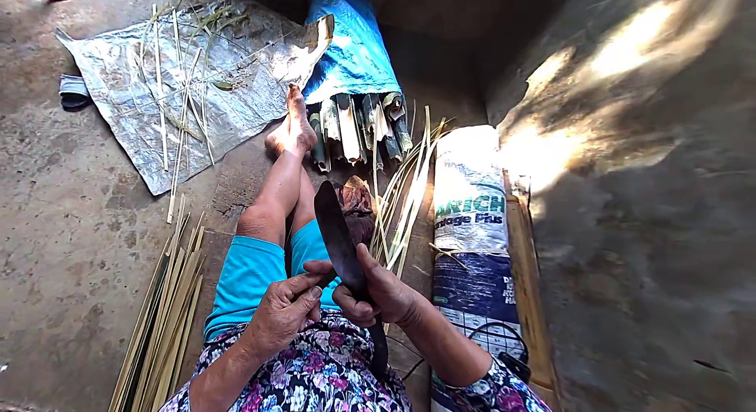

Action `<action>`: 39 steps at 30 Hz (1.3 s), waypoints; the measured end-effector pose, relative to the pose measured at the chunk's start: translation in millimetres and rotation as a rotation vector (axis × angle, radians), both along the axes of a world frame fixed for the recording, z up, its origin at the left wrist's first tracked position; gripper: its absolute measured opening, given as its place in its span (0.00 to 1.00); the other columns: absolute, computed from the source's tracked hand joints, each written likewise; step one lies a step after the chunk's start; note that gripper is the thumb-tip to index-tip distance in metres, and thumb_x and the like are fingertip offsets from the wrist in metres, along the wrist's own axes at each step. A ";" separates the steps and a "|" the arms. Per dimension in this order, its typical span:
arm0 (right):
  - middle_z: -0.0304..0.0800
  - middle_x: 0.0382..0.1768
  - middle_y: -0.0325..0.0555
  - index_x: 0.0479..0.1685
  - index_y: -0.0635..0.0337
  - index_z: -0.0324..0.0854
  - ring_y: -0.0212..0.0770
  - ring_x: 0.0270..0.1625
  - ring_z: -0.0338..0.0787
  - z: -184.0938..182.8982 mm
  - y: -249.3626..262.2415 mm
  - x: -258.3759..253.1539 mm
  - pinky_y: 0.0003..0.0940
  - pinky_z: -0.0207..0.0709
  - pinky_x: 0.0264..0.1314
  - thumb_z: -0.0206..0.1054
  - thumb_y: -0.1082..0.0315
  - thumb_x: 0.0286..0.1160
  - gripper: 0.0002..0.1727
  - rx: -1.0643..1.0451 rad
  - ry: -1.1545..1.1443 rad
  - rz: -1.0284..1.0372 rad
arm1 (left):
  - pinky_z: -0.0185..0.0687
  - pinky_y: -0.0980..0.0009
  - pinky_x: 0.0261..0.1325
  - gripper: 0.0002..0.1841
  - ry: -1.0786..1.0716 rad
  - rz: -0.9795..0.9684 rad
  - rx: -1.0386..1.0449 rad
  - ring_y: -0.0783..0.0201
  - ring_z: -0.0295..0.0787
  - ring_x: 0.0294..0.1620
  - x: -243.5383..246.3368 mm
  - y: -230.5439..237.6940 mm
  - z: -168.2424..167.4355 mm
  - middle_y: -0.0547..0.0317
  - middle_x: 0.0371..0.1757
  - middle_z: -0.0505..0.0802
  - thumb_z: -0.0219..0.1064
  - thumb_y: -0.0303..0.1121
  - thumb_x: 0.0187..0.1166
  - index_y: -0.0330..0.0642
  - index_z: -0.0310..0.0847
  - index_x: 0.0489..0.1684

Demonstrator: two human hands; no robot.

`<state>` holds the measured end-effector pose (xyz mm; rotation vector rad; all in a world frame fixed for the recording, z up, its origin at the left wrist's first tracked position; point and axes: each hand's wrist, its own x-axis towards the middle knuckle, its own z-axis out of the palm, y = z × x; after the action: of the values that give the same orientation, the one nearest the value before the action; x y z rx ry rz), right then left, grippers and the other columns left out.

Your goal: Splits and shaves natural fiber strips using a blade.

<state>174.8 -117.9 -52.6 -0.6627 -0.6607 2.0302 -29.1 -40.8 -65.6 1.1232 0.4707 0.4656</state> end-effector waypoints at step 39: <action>0.77 0.13 0.25 0.88 0.43 0.65 0.21 0.09 0.73 -22.3 -4.1 5.6 0.17 0.69 0.12 0.27 0.24 0.80 0.48 -0.109 0.095 -0.017 | 0.68 0.88 0.19 0.14 0.173 -0.008 -0.028 0.82 0.74 0.16 5.7 1.2 -0.4 0.71 0.22 0.87 0.55 0.23 0.85 0.30 0.84 0.59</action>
<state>180.3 -122.0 -74.9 -0.6287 -0.4908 2.0788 -23.4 -39.7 -66.0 1.1429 0.6212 0.3552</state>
